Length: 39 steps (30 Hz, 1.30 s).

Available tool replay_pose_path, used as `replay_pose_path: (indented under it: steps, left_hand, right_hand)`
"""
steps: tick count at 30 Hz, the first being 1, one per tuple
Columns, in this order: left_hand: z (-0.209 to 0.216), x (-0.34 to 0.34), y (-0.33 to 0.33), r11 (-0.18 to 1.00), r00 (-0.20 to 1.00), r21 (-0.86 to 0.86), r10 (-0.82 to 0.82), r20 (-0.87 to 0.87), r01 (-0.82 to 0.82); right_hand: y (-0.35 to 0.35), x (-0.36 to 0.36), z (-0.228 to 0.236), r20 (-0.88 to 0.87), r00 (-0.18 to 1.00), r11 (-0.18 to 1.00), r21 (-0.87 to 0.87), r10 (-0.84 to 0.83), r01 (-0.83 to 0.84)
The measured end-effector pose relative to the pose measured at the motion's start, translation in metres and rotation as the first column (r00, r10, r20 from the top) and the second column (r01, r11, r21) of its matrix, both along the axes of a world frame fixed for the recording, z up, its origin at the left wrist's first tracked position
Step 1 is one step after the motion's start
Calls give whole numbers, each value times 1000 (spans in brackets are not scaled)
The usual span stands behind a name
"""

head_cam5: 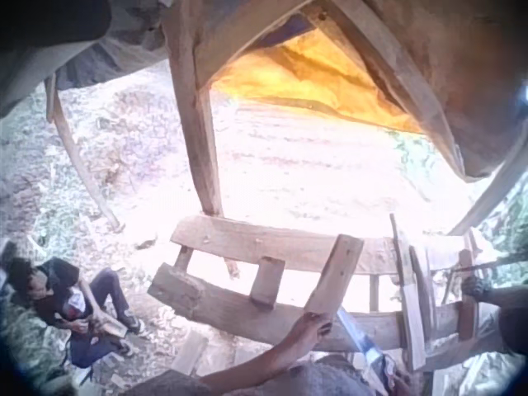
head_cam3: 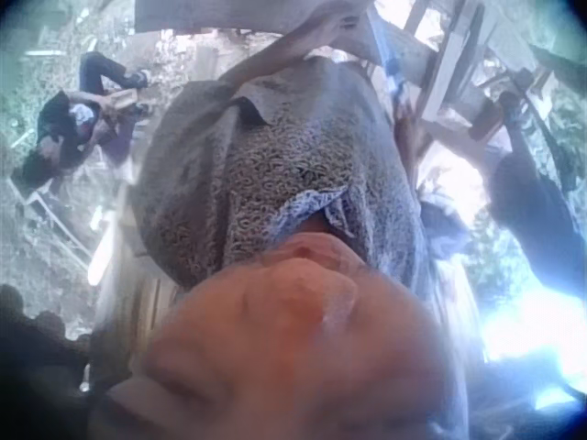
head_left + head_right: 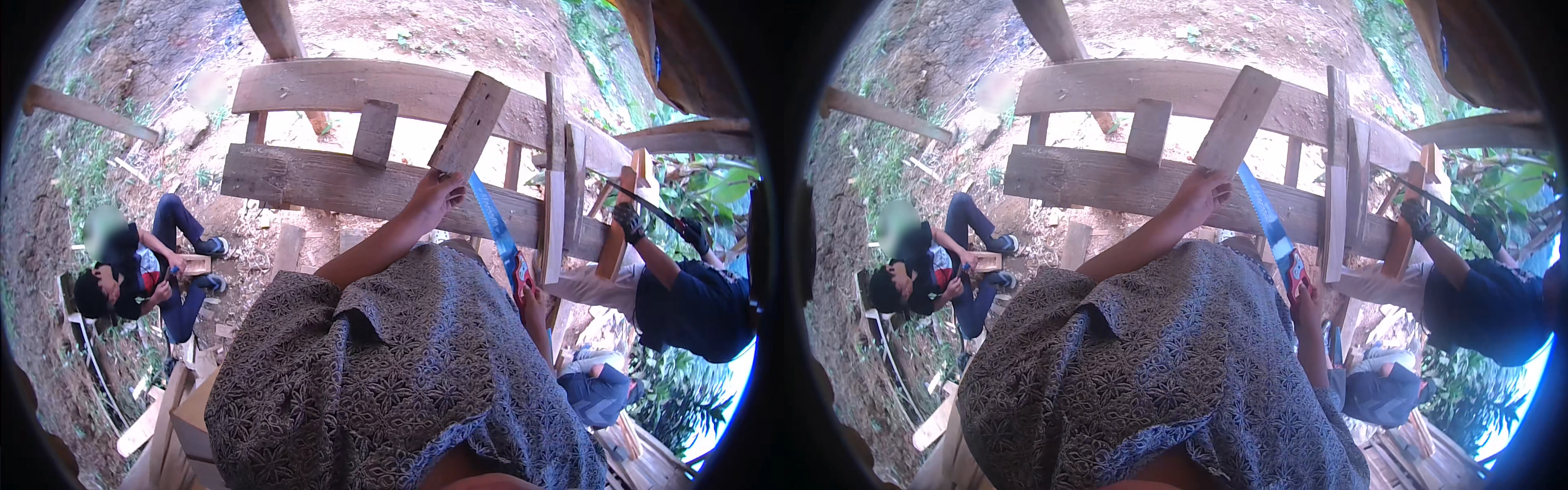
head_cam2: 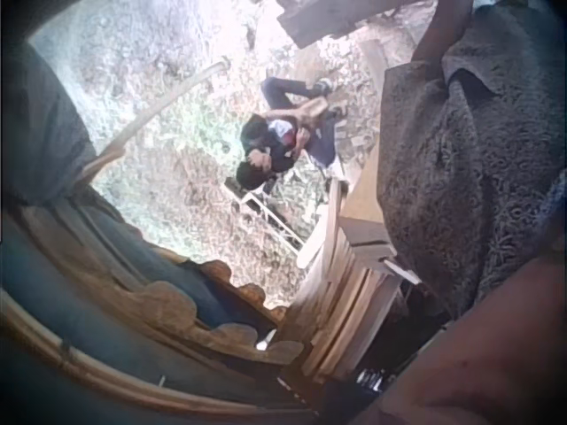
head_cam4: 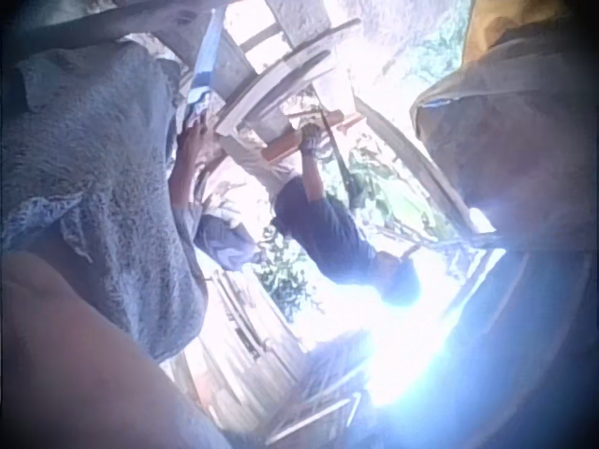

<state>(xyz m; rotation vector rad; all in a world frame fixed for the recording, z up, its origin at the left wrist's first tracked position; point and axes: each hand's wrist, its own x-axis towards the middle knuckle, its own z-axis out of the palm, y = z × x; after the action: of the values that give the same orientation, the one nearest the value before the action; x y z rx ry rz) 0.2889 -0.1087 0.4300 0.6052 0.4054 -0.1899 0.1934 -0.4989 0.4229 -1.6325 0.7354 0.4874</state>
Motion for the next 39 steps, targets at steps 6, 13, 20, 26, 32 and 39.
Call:
replay_pose_path:
  steps: [6,13,20,26,32,39]
  left_hand:
    - [-15,-2,3,958,974,204,-173,-145,201]
    - [-68,-63,40,210,881,885,-336,-334,416]
    - [-45,14,108,-437,981,879,46,-189,190]
    - [-46,48,147,-470,862,733,144,-486,492]
    - [-47,34,148,-248,937,904,89,-337,348]
    - [-54,-89,132,187,967,979,221,-124,83]
  right_hand:
    - [-6,-47,-19,39,999,995,-96,36,-33]
    - [11,-52,2,81,987,941,-298,-139,157]
    - [26,-10,34,319,945,861,-499,73,102]
    - [11,7,28,509,849,785,-580,140,218]
    - [-19,6,47,515,857,831,-481,9,280]
    - [22,93,33,321,915,954,-91,-243,285]
